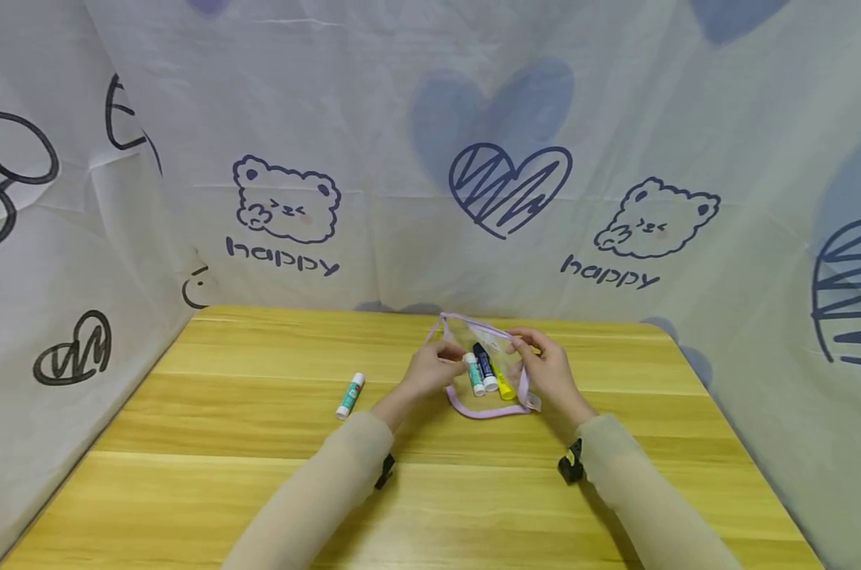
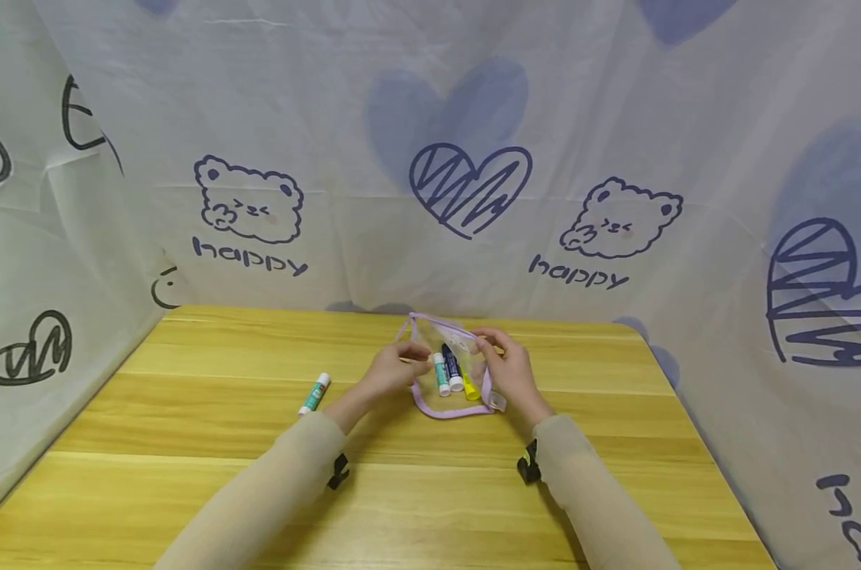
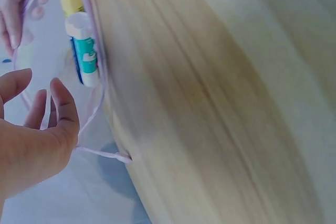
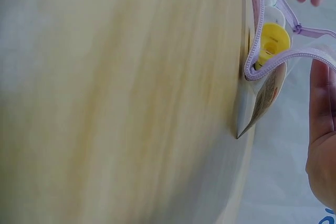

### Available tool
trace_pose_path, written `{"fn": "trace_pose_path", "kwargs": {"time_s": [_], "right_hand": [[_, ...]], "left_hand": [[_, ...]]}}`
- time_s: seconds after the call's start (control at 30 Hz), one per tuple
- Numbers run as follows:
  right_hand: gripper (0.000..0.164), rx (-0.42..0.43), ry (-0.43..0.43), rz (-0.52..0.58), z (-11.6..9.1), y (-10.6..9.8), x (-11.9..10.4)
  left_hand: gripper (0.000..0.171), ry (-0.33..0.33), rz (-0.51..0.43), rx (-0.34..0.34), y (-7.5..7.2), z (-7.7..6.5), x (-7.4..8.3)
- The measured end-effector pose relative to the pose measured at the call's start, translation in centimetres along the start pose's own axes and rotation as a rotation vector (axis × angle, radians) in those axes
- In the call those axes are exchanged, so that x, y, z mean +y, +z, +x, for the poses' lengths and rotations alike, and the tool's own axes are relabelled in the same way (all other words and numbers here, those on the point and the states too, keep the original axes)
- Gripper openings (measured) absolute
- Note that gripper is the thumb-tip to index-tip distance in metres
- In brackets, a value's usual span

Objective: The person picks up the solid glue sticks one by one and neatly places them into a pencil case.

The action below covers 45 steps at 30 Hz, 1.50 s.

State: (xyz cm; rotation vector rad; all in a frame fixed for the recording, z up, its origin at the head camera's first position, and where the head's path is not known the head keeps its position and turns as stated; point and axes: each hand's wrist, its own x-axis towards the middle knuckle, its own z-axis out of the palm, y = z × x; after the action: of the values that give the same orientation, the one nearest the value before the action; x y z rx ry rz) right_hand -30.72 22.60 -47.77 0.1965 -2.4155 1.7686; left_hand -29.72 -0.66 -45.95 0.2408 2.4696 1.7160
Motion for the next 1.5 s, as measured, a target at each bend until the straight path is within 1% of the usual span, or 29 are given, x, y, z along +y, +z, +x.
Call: {"fn": "trace_pose_path", "kwargs": {"time_s": [0.13,0.37,0.5,0.73,0.83,0.97,1.07,1.23,1.4,1.5], "right_hand": [[0.028,-0.001,-0.009,0.011,0.0,0.0,-0.1],[0.03,0.0,-0.021,0.01,0.0,-0.1,0.0],[0.03,0.009,-0.007,0.009,0.1,-0.1,0.1],[0.031,0.019,0.023,0.056,0.0,0.1,0.0],[0.03,0.016,0.015,0.053,-0.1,0.1,0.0],[0.03,0.014,-0.019,0.007,-0.2,0.1,0.0],[0.03,0.011,-0.027,-0.006,-0.1,0.0,0.1],[0.031,0.007,-0.015,-0.006,0.1,0.0,0.2],[0.032,0.008,0.004,0.019,0.1,0.1,0.2],[0.033,0.01,0.03,0.038,0.0,0.1,0.1]], "left_hand": [[0.031,0.004,-0.052,0.006,-0.9,-0.6,0.3],[0.03,0.026,-0.103,0.031,-2.9,-2.0,0.6],[0.029,0.046,-0.122,0.041,-4.0,-2.8,0.4],[0.039,0.064,-0.135,0.033,-5.9,-4.3,0.6],[0.037,0.075,-0.115,0.05,-6.5,-4.8,0.5],[0.037,0.076,-0.087,0.083,-7.5,-5.3,0.3],[0.038,0.069,-0.067,0.102,-8.3,-5.6,0.2],[0.038,0.071,-0.021,0.114,-9.7,-6.2,-0.3],[0.038,0.068,0.031,0.122,-11.2,-6.8,-1.0],[0.038,0.06,0.059,0.119,-12.0,-7.1,-1.6]]}}
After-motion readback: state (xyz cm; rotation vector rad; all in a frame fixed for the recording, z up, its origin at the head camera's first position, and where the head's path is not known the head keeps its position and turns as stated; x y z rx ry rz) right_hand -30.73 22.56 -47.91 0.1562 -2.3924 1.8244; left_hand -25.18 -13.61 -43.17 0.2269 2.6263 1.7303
